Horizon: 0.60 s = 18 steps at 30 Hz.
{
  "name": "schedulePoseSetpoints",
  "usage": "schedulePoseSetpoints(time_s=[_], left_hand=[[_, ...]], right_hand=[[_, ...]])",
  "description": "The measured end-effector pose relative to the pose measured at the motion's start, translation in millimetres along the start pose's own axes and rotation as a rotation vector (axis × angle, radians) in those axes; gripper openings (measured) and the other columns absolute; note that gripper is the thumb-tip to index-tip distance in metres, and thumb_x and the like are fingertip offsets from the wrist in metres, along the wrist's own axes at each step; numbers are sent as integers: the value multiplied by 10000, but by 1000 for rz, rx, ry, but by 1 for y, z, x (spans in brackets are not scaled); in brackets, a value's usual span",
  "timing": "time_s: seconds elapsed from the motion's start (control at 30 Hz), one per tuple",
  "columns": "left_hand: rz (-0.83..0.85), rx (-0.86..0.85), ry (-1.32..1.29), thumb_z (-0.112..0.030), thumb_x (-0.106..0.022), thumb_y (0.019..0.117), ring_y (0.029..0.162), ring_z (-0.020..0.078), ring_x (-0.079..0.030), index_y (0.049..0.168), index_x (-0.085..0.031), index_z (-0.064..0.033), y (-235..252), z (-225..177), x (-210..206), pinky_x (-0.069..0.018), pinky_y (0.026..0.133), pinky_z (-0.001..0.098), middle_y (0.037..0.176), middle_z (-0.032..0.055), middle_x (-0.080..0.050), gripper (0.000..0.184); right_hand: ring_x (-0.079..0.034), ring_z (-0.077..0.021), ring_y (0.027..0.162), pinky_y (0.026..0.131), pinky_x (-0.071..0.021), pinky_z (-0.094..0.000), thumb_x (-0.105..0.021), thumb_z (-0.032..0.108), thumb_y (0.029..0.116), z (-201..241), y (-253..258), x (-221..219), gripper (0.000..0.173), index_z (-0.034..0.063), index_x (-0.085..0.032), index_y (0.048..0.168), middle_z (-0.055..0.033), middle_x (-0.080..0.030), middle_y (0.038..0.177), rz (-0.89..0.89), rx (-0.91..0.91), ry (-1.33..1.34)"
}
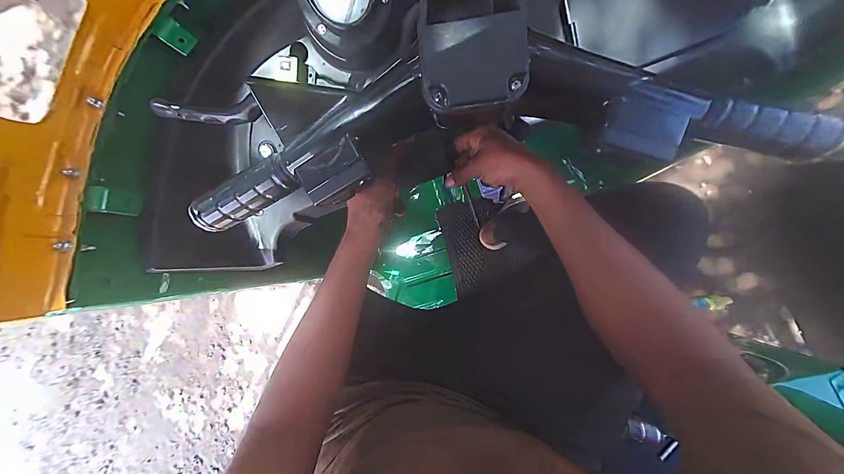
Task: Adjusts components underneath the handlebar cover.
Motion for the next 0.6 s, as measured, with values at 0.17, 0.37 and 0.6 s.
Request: schedulePoseSetpoints(time_s=[0.17, 0.37, 0.6], left_hand=[[154, -125, 304, -240, -503, 1054, 657, -19, -511, 996, -610, -142, 7, 4, 13, -470, 666, 169, 753, -107, -533, 156], [171, -324, 727, -232, -452, 1083, 976, 78, -611, 1236, -614, -4, 0, -4, 25, -492, 917, 255, 1058, 62, -639, 319], [69, 17, 617, -217, -563, 1058, 969, 23, -608, 1117, -698, 40, 19, -27, -30, -458, 927, 207, 1048, 104, -696, 296]], right_hand=[[-690, -255, 922, 872, -548, -520, -911, 204, 764, 0, 0, 3, 465, 32, -703, 1142, -131, -736, 976, 16, -28, -72], [-700, -262, 938, 883, -554, -528, -916, 216, 760, -1, 0, 3, 510, 40, -696, 1186, -143, -738, 1013, 36, -24, -83], [-687, -262, 916, 839, -549, -512, -914, 146, 747, 1, -1, 5, 489, 29, -694, 1169, -151, -726, 990, 28, -27, -58]])
Point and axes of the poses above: each hand's wrist, its own y-axis towards the middle knuckle, its own x-axis out of the back of the hand, z = x × y, the point moved 6 cm from there along y, towards the middle knuckle
